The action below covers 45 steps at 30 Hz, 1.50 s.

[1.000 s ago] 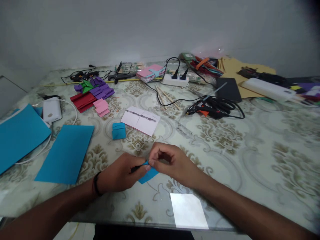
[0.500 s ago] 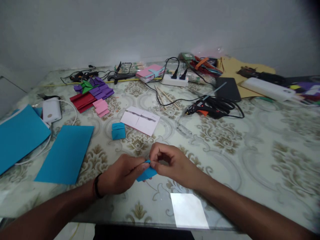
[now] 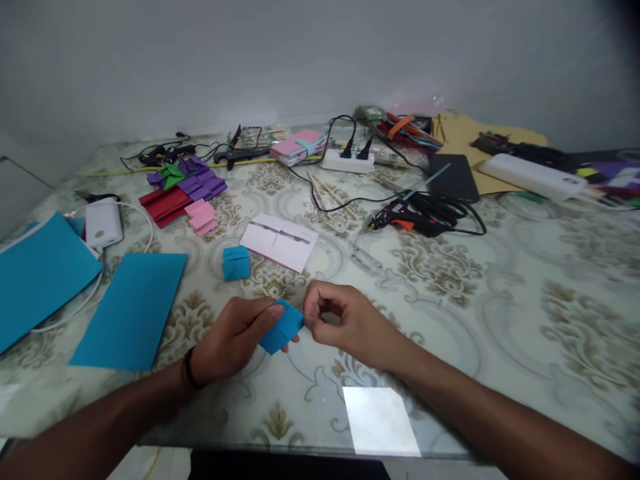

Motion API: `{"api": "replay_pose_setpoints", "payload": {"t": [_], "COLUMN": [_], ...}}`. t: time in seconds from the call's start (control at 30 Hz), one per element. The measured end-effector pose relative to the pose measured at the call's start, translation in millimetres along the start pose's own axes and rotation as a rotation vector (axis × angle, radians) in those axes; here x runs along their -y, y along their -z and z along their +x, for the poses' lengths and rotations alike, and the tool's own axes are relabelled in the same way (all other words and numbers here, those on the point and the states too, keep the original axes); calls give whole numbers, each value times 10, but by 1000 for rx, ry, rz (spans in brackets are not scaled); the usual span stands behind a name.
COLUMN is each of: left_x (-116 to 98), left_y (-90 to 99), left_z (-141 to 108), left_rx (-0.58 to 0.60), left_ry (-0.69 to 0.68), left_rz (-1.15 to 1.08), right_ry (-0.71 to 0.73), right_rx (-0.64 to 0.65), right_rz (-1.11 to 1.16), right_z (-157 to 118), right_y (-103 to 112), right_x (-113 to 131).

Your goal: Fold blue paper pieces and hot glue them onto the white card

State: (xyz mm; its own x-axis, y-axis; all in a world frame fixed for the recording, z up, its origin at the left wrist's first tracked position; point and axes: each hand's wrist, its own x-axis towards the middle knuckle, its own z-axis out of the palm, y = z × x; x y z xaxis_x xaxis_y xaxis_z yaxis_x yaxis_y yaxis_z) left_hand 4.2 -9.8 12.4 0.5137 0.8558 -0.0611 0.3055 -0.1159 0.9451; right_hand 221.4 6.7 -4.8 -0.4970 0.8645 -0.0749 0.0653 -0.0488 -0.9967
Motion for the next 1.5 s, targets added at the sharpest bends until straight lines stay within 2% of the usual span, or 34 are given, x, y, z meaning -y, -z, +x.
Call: {"api": "replay_pose_setpoints", "payload": {"t": [0.07,0.17,0.37,0.6,0.87,1.1,1.37,1.5], "left_x": [24,69,104,125,157,86,59,70], "left_y": [11,19,-28,-28,-68,-75,-23,16], "left_z": [14,36,50,46,48,13,27,48], "left_rx": [-1,-73,78,32,88,-17,-25,-121], "left_ry": [5,-17,44,35,-45,-85,-83,-60], "left_rz": [26,196,199,188,273,364,310,257], "right_ry": [-4,-4,13,25,28,-40,-41,-4], "right_rx": [-17,-42,-32,-35,24,57,94,96], "right_rz": [-14,-17,5,18,12,20,35,97], "right_z": [7,19,26,24,27,30,20,24], "right_y": [4,4,-20,-6,-22,-20,-13,-16], "right_x": [-1,-11,-30,-36,-84,-61,-68,-53]}}
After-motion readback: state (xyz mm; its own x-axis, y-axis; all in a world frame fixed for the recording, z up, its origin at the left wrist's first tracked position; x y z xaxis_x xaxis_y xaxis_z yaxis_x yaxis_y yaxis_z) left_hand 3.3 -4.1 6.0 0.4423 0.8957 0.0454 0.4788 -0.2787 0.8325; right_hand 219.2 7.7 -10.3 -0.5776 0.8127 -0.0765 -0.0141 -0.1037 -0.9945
